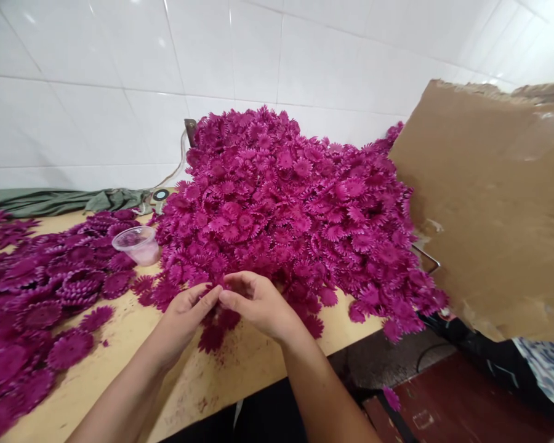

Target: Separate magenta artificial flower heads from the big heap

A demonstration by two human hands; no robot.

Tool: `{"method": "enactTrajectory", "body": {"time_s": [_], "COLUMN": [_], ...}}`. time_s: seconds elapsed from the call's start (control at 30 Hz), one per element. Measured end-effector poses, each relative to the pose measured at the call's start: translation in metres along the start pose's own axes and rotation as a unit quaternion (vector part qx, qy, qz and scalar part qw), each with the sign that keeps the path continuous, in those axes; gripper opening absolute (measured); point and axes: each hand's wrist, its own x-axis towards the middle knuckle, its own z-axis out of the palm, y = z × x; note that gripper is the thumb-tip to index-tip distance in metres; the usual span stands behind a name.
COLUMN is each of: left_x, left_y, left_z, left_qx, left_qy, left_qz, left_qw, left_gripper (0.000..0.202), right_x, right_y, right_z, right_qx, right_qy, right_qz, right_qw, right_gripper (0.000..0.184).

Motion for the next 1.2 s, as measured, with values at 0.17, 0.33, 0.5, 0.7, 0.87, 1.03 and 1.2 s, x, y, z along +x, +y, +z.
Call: {"method": "enactTrajectory", "body": {"time_s": [0.17,0.33,0.5,0.7,0.87,1.03,1.2], "left_x": [-0.004,-0.002,0.002,0.002,-0.001,-0.004,-0.008], "left_y": [0.0,-0.004,-0.008,-0.009,-0.007,-0.008,-0.006], "left_z": [-0.005,-0.004,-0.003,-0.007,-0.009,-0.008,-0.014], "left_qx": [0.02,0.053,0.11,0.123,0.12,0.148,0.085], "left_qy": [-0.063,-0.033,0.061,0.012,-0.054,-0.001,0.056], "left_qz": [0.001,0.028,0.051,0.075,0.087,0.121,0.078], "left_qw": [0.998,0.998,0.991,0.989,0.987,0.982,0.992], "left_gripper": [0.028,0.021,0.024,0.024,0.023,0.023,0.028], "right_x": [0.003,0.003,-0.007,-0.006,-0.001,0.002,0.013], "right_y": [-0.001,0.0,-0.003,0.005,0.009,0.002,-0.007], "right_z": [-0.004,-0.005,0.005,0.006,0.002,-0.008,-0.057], "right_qx": [0.009,-0.1,-0.258,-0.159,-0.026,-0.097,-0.247], "right_qy": [0.018,0.127,0.227,0.045,0.048,0.171,0.447], "right_qz": [-0.033,-0.111,-0.176,-0.079,-0.045,-0.112,-0.203], "right_qw": [0.999,0.981,0.922,0.983,0.997,0.974,0.835], "right_gripper": [0.025,0.02,0.014,0.017,0.026,0.022,0.014]}}
